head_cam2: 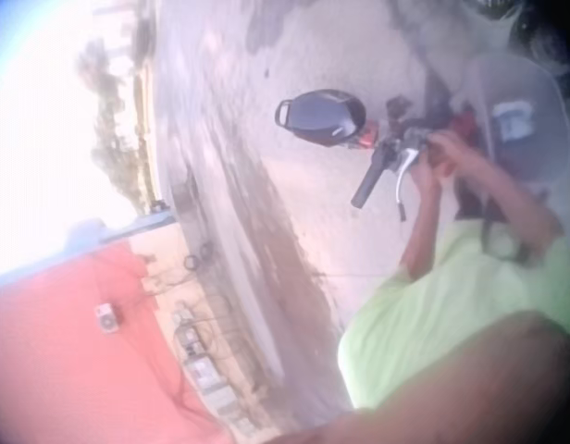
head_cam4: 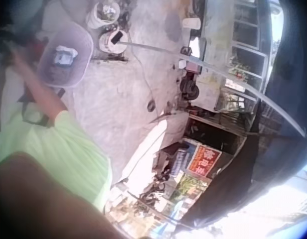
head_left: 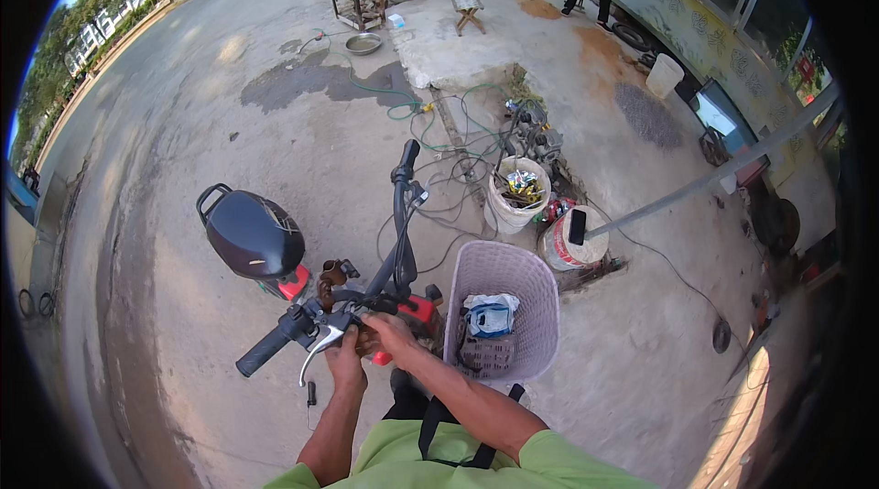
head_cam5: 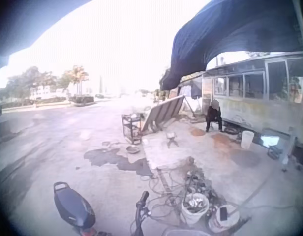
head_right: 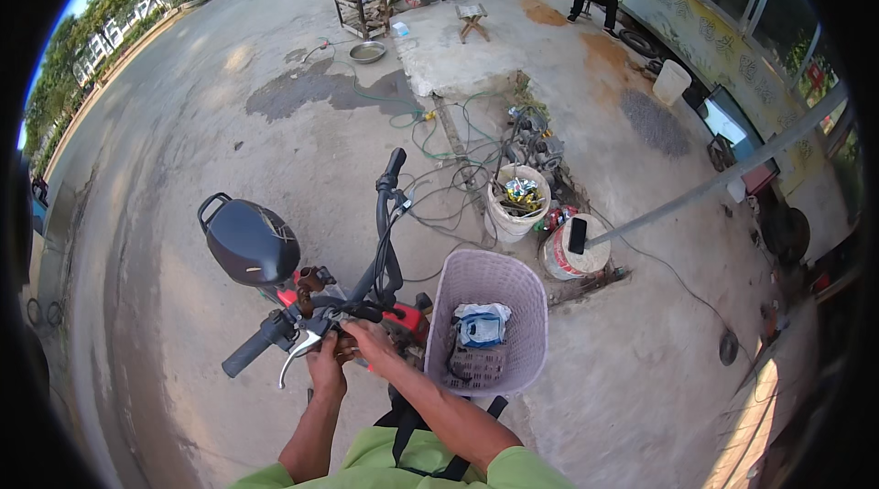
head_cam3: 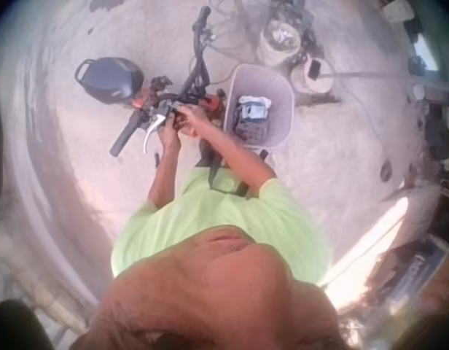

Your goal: The person works on the handlebar area of a bicycle, manipulating wires and components with both hands. They repeatedly adjust and connect parts near the brake lever and grip, occasionally using a red-handled tool.

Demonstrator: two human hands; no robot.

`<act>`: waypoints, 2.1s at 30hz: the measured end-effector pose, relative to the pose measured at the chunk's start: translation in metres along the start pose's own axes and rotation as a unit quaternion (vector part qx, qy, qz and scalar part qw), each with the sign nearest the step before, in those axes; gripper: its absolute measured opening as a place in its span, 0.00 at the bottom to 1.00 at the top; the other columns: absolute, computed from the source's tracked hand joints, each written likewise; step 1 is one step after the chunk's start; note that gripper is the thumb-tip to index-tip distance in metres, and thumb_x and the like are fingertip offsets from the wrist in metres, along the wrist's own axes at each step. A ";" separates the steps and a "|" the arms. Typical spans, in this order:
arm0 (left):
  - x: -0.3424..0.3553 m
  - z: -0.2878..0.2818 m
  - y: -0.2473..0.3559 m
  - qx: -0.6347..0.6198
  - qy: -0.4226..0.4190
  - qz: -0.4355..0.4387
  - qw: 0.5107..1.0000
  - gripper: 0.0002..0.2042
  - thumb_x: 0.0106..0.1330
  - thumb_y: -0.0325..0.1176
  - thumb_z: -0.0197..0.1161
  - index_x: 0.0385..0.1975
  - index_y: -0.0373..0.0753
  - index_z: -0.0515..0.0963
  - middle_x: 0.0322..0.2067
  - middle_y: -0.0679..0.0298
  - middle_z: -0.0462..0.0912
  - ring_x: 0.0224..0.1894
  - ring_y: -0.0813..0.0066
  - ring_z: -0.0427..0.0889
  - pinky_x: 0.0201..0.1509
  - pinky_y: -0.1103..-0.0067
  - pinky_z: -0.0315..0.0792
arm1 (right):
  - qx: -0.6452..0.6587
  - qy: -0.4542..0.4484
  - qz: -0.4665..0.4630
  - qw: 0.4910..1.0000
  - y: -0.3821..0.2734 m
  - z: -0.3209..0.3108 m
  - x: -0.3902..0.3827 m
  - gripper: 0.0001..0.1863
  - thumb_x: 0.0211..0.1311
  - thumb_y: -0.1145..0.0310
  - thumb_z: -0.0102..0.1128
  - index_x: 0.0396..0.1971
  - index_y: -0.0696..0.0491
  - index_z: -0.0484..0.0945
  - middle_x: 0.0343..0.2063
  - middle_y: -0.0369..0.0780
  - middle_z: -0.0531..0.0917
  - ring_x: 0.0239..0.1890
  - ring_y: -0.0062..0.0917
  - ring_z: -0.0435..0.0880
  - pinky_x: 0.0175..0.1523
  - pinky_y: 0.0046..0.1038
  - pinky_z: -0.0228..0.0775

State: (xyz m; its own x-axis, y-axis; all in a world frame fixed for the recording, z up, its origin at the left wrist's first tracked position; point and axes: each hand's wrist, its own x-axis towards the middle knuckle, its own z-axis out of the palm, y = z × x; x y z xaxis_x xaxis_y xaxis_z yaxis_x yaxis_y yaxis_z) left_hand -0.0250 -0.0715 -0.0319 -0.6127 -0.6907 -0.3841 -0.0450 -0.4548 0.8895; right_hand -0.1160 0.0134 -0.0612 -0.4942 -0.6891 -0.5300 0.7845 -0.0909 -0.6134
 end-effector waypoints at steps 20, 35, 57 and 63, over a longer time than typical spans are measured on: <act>-0.006 0.003 0.007 -0.012 -0.025 -0.024 0.999 0.08 0.76 0.33 0.59 0.45 0.35 0.79 0.31 0.59 0.88 0.27 0.72 0.87 0.29 0.78 0.80 | 0.111 -0.035 0.039 0.992 0.000 -0.003 0.022 0.07 0.68 0.67 0.59 0.41 0.49 0.82 0.26 0.32 0.79 0.22 0.17 0.75 0.22 0.25 0.63; 0.004 -0.009 0.002 -0.043 -0.069 0.036 0.996 0.09 0.73 0.25 0.59 0.49 0.34 0.79 0.42 0.60 0.85 0.40 0.70 0.88 0.46 0.70 0.85 | -0.483 0.211 -0.243 0.814 -0.039 0.028 -0.050 0.22 0.57 0.49 0.72 0.41 0.51 0.82 0.33 0.39 0.88 0.40 0.38 0.89 0.44 0.39 0.78; 0.005 -0.011 0.008 0.059 -0.042 0.086 0.994 0.08 0.75 0.27 0.61 0.47 0.30 0.80 0.35 0.56 0.87 0.31 0.72 0.87 0.37 0.75 0.84 | -0.167 0.119 -0.185 0.961 0.010 0.008 -0.016 0.08 0.63 0.71 0.69 0.35 0.56 0.78 0.28 0.32 0.81 0.28 0.12 0.76 0.33 0.20 0.68; 0.011 -0.013 0.011 0.031 -0.041 0.032 0.998 0.08 0.74 0.28 0.63 0.46 0.31 0.80 0.32 0.56 0.86 0.30 0.69 0.87 0.36 0.74 0.84 | -0.161 0.049 -0.220 0.961 0.009 -0.014 -0.043 0.09 0.59 0.69 0.71 0.31 0.54 0.78 0.24 0.28 0.74 0.25 0.10 0.69 0.30 0.19 0.63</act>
State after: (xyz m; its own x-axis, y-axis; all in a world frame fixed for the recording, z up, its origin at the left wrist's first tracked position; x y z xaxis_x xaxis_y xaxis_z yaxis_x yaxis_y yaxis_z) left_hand -0.0217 -0.0912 -0.0295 -0.6778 -0.6678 -0.3075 -0.0510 -0.3746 0.9258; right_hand -0.0926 0.0527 -0.0525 -0.7964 -0.5629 -0.2213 0.3436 -0.1201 -0.9314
